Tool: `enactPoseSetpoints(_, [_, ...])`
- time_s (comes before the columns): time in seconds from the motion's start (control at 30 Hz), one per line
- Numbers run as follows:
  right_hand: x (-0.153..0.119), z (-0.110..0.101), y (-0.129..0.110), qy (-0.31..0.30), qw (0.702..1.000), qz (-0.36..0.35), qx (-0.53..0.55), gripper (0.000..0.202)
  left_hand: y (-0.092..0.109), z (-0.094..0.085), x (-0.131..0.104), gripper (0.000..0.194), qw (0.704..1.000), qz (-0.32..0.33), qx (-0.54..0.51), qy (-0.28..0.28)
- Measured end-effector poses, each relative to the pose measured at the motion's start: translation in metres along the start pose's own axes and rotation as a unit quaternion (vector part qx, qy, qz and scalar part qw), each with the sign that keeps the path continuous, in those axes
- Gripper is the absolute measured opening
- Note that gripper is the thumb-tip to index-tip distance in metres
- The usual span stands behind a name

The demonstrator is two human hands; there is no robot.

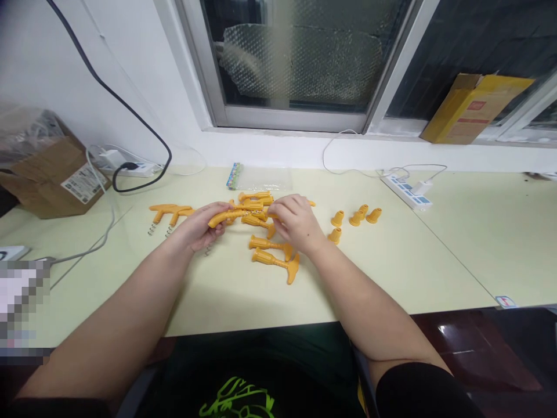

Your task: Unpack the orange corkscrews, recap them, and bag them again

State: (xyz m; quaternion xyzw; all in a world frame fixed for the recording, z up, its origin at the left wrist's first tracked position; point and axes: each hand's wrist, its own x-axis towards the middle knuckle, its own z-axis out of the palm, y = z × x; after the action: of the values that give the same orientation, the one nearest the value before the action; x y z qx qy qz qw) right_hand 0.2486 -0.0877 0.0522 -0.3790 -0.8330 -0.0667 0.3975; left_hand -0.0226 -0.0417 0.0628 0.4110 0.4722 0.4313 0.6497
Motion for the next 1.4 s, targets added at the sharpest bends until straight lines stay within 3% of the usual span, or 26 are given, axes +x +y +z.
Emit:
enactPoseSetpoints(0.13, [-0.001,-0.016,0.015,0.021,0.993,0.099,-0.052,0.036,0.006,-0.016,0.005,0.039,0.995,0.096,0.014,0.03])
enactPoseSetpoints(0.3, [-0.005,-0.033,0.033,-0.074,0.956,0.259,-0.113,0.023,0.016,-0.031,0.002,0.061,0.987,0.157,0.029,0.028])
enactPoseSetpoints(0.43, [-0.008,-0.043,0.043,-0.145,0.91,0.376,-0.095,0.026,0.019,-0.036,0.001,0.063,0.987,0.155,0.052,0.002])
enactPoseSetpoints(0.6, [-0.008,-0.047,0.047,-0.207,0.873,0.437,-0.07,0.039,0.012,-0.038,0.004,0.054,0.982,0.101,0.155,-0.027])
enactPoseSetpoints(0.7, [-0.008,-0.044,0.049,-0.237,0.852,0.458,-0.087,0.031,0.006,-0.038,0.004,0.051,0.947,0.082,0.309,-0.033])
enactPoseSetpoints(0.8, [-0.009,-0.042,0.052,-0.248,0.834,0.479,-0.115,0.031,0.001,-0.037,0.004,0.044,0.882,0.083,0.461,-0.045])
enactPoseSetpoints(0.9, [-0.009,-0.04,0.054,-0.233,0.837,0.471,-0.154,0.037,-0.003,-0.034,0.004,0.036,0.833,0.114,0.538,-0.057])
enactPoseSetpoints(1.03, [-0.008,-0.031,0.048,-0.155,0.917,0.34,-0.141,0.028,-0.007,-0.028,0.006,0.026,0.781,0.163,0.597,-0.084])
enactPoseSetpoints(1.13, [-0.009,-0.018,0.04,-0.181,0.956,0.228,-0.037,0.019,-0.011,-0.024,0.008,0.024,0.752,0.22,0.612,-0.106])
enactPoseSetpoints(1.27, [-0.01,0.0,0.031,-0.258,0.941,0.216,-0.036,0.02,-0.014,-0.024,0.01,0.024,0.752,0.227,0.605,-0.128])
enactPoseSetpoints(1.4, [-0.01,0.007,0.03,-0.267,0.92,0.274,-0.082,0.024,-0.014,-0.026,0.01,0.024,0.75,0.21,0.61,-0.145])
